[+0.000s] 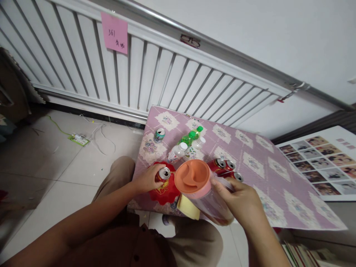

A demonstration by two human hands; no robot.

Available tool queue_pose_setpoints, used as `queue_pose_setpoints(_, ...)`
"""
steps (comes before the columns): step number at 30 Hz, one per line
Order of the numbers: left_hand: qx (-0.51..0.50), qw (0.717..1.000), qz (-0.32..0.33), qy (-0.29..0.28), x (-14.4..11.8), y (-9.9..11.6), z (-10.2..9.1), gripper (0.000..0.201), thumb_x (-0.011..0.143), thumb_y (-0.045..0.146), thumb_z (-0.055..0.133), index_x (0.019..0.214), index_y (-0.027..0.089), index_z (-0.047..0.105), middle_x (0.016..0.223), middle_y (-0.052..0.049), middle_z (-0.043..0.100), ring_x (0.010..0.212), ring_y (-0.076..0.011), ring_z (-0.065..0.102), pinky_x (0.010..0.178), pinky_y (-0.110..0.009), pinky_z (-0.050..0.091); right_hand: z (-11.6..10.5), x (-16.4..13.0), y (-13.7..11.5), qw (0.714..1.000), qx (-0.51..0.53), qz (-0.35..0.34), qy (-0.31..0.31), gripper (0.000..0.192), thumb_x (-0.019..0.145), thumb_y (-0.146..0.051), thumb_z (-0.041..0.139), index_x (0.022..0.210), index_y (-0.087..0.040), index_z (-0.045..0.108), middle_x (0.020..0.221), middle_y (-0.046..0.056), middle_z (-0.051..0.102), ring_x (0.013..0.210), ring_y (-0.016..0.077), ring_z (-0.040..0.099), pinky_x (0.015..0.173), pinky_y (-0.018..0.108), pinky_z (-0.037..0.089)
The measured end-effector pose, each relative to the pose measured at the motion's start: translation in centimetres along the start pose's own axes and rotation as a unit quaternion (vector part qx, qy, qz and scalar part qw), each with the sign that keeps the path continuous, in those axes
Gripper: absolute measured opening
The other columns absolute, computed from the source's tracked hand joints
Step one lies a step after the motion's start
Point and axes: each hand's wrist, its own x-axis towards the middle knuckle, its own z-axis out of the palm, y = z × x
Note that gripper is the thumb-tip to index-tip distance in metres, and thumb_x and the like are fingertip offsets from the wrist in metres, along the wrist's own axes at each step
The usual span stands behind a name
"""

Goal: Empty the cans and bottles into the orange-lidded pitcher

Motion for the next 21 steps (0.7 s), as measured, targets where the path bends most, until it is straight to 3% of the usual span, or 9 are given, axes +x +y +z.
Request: queue_pose_setpoints(21, 0.005, 1.0, 0.003, 0.001, 0.03, -0.23, 0.08, 0.068, 0.072, 0.014, 0.07, 0.136, 0.02, 0.048, 0.139, -0.012, 0.058, 0.13, -0.0297, 0.055, 0.116, -0.047, 0.041, -0.04, -0.03, -0.2, 0.999, -0.007, 0.034, -0.007, 0.054, 0.06, -0.069, 0.063, 0.068, -0.018, 0.077, 0.066, 0.004, 0.073, 0.065, 0.0254, 0.063, 0.056, 0.031, 0.047)
